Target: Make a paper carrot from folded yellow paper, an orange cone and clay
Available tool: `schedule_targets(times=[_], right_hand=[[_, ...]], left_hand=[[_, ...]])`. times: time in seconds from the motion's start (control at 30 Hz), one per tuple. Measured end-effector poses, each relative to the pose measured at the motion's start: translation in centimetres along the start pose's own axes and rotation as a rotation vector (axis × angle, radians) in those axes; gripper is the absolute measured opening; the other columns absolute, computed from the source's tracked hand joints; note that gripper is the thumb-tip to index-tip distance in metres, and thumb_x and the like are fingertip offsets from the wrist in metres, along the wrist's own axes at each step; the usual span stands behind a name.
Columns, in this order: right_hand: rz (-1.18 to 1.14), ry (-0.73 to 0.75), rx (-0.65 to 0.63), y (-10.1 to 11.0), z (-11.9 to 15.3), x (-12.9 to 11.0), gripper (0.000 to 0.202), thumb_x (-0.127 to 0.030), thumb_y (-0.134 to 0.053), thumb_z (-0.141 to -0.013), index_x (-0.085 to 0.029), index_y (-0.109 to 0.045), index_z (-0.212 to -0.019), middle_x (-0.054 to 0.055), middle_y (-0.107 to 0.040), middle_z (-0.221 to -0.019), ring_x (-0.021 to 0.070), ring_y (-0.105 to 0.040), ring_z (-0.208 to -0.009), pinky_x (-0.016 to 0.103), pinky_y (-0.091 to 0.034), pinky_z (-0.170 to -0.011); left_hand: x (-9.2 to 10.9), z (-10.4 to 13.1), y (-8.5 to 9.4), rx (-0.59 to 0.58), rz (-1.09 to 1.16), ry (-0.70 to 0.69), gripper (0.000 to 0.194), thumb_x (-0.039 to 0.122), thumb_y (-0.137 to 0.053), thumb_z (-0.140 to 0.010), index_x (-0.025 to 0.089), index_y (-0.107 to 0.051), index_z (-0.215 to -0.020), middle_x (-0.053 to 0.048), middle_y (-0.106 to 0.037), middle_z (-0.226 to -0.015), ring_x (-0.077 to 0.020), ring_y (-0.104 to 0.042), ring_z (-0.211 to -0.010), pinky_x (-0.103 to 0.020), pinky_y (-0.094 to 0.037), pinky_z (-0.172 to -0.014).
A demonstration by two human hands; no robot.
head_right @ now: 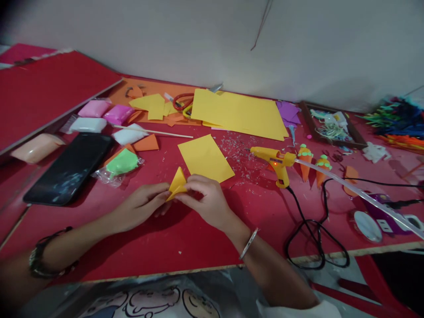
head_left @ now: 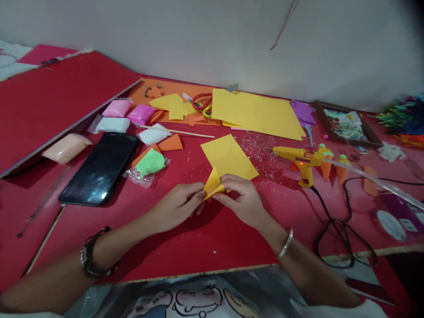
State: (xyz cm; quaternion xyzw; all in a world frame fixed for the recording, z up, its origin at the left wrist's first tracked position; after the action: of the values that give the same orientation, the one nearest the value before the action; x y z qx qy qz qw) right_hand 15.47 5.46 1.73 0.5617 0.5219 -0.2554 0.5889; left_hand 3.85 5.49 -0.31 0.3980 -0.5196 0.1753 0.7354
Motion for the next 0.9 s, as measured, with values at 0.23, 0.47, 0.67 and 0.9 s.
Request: schedule_targets(times=[0.23, 0.47, 0.67, 0.9], right_hand=[[-0.082, -0.159, 0.017, -0.5, 0.2, 1.4, 0.017, -0.032, -0.058, -0.076, -0.019, -0.048, -0.071, -0.003, -0.049, -0.066, 0.0087, -0.047, -0.061, 0.02, -0.038, -0.056], [-0.17, -0.231, 0.016, -1.0, 0.5, 2.2, 0.022, -0.03, -0.059, -0.074, -0.021, -0.039, -0.08, -0.007, -0.046, -0.061, 0.0069, -0.048, -0.052, 0.019, -0.038, -0.051], [-0.26, -0.277, 0.003, -1.1, 0.6, 2.4, 0.035, -0.026, -0.059, -0.075, -0.023, -0.038, -0.103, -0.01, -0.049, -0.053, 0.0074, -0.051, -0.049, 0.018, -0.04, -0.05], [-0.308, -0.294, -0.142, -1.8, 0.5, 2.2, 0.023, -0.032, -0.06, -0.073, -0.017, -0.054, -0.089, -0.001, -0.057, -0.071, 0.0089, -0.054, -0.059, 0.021, -0.045, -0.056]], left_hand=[[0.1, 0.2, -0.2, -0.037, -0.026, -0.008, 0.037, 0.028, -0.027, -0.09, 0.015, -0.048, -0.062, 0.003, -0.052, -0.056, -0.0065, -0.049, -0.053, -0.017, -0.036, -0.054], [-0.3, 0.0, -0.3, 0.011, -0.105, 0.014, 0.037, 0.039, -0.041, -0.085, 0.015, -0.044, -0.056, 0.005, -0.048, -0.047, -0.0055, -0.044, -0.044, -0.017, -0.029, -0.045], [-0.4, -0.1, -0.3, 0.003, -0.059, 0.017, 0.037, 0.037, -0.04, -0.086, 0.015, -0.044, -0.057, 0.006, -0.049, -0.046, -0.0053, -0.044, -0.043, -0.016, -0.031, -0.046], [0.0, 0.0, -0.5, -0.028, -0.078, -0.035, 0.035, 0.036, -0.042, -0.085, 0.015, -0.049, -0.059, 0.005, -0.051, -0.046, -0.0057, -0.047, -0.044, -0.016, -0.032, -0.047]])
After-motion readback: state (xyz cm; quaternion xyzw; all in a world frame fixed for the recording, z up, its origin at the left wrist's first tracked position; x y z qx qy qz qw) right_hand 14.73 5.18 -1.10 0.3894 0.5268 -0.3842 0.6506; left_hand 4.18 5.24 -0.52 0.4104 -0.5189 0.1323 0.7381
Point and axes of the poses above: each hand's wrist, its own z-axis away from the middle knuckle, its own y-axis out of the back of the hand, x = y × z, the point moved 7 cm from there along -z, towards the middle knuckle
